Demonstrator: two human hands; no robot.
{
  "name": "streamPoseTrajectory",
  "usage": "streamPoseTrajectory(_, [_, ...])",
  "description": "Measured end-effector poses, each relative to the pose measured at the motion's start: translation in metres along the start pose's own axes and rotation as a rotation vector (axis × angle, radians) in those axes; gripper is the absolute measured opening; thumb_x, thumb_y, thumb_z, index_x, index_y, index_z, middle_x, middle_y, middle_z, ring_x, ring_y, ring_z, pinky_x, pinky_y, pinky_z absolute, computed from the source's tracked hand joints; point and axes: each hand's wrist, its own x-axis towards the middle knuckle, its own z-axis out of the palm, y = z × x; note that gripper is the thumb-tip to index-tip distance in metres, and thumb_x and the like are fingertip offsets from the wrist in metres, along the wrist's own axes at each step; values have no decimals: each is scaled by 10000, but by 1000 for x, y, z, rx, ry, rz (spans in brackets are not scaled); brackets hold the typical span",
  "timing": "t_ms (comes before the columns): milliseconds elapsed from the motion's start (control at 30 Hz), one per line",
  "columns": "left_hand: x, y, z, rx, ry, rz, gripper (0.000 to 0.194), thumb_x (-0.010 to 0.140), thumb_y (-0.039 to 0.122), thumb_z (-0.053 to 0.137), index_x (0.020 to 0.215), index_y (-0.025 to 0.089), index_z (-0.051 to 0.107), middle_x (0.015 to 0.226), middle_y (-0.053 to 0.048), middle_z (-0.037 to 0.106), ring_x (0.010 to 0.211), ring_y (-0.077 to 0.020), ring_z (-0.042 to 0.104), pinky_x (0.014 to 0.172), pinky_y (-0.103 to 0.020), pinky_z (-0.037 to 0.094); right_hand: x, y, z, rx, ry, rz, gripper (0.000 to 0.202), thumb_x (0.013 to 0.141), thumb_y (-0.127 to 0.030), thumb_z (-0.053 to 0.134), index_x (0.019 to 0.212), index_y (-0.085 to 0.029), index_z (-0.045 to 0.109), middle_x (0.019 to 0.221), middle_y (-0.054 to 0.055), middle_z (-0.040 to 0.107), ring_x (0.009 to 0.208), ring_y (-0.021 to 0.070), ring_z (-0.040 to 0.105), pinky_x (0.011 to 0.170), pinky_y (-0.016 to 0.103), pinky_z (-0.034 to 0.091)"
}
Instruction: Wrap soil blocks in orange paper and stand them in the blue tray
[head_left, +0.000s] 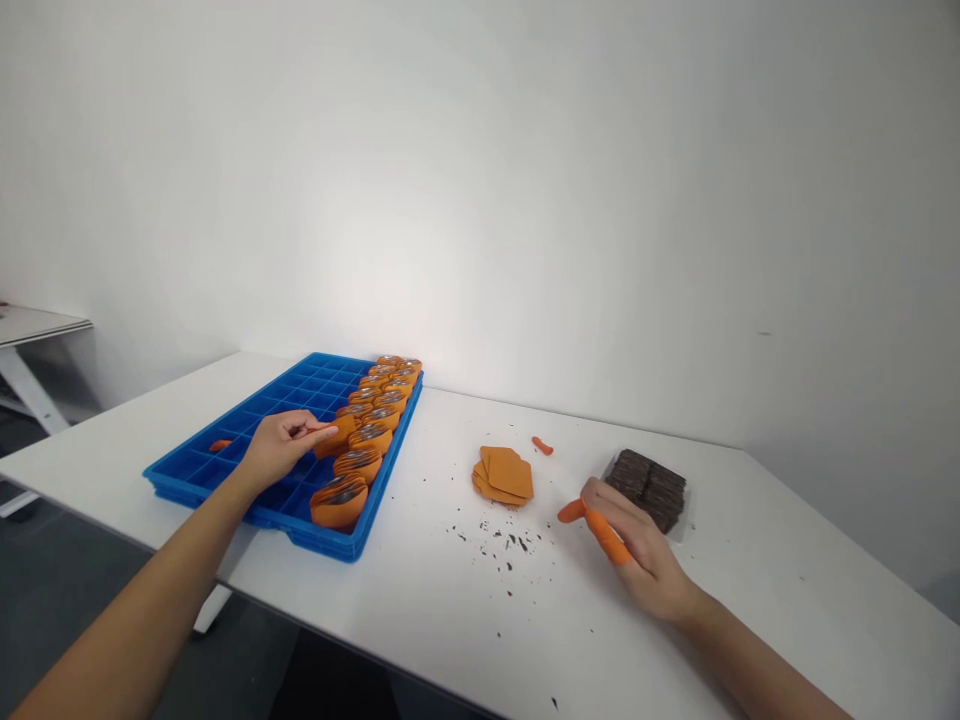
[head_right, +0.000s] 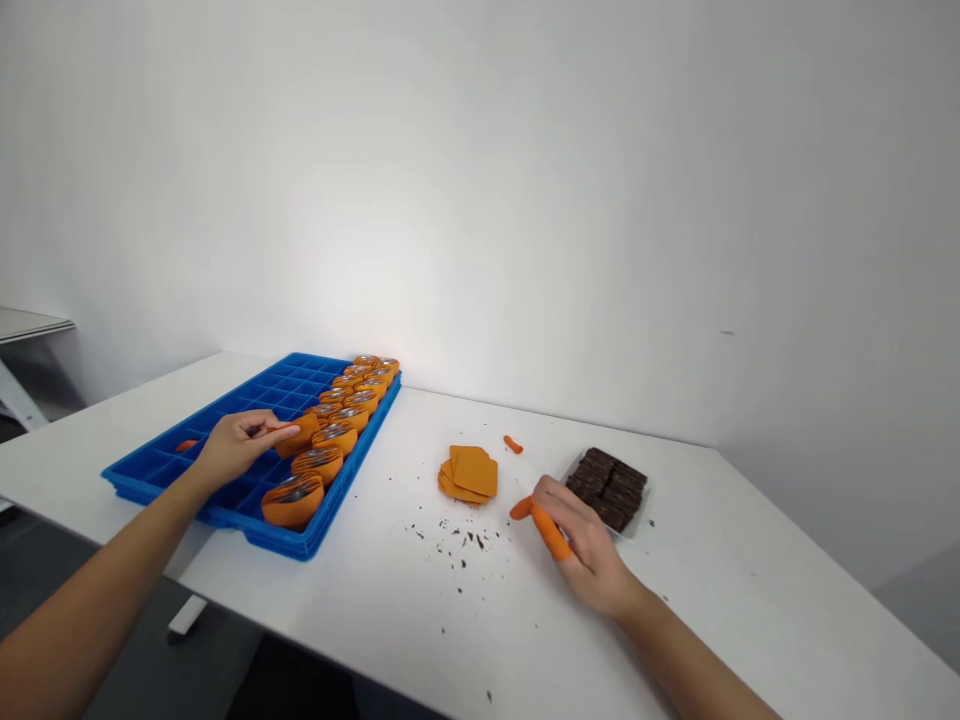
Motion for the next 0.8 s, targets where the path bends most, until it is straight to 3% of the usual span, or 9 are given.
streamPoseTrajectory(233, [-4,2,2,7,-50,45,389,847,524,836,644,206,743,626,9,627,597,-167,657,603,-275,485,0,-10,3,12,11,-54,391,1165,-300,376,1135,-237,760,862,60,558,715,216,572,633,387,503])
streamPoseTrajectory(433, [-3,3,2,58,-93,2,318,873,541,788,801,237,851,665,1,685,557,-159,609,582,-281,472,2,-16,3,1,1,-77,385,1161,-289,388,1205,-246,769,859,63,579,707,217,583,619,387,505])
streamPoseTrajectory(667, [-7,10,7,196,-125,144,448,960,498,691,608,219,692,624,1,612,593,-158,607,614,-282,439,3,-13,1,-12,18,-84,385,1165,-270,372,1231,-242,751,840,52,562,701,212,566,623,380,489])
streamPoseTrajectory(800, [-10,13,6,64,-146,65,506,953,507,708,588,217,509,574,40,539,530,-143,614,602,-272,464,3,-12,3,-18,5,-67,388,1168,-283,376,1223,-240,758,839,52,571,693,209,570,618,376,492])
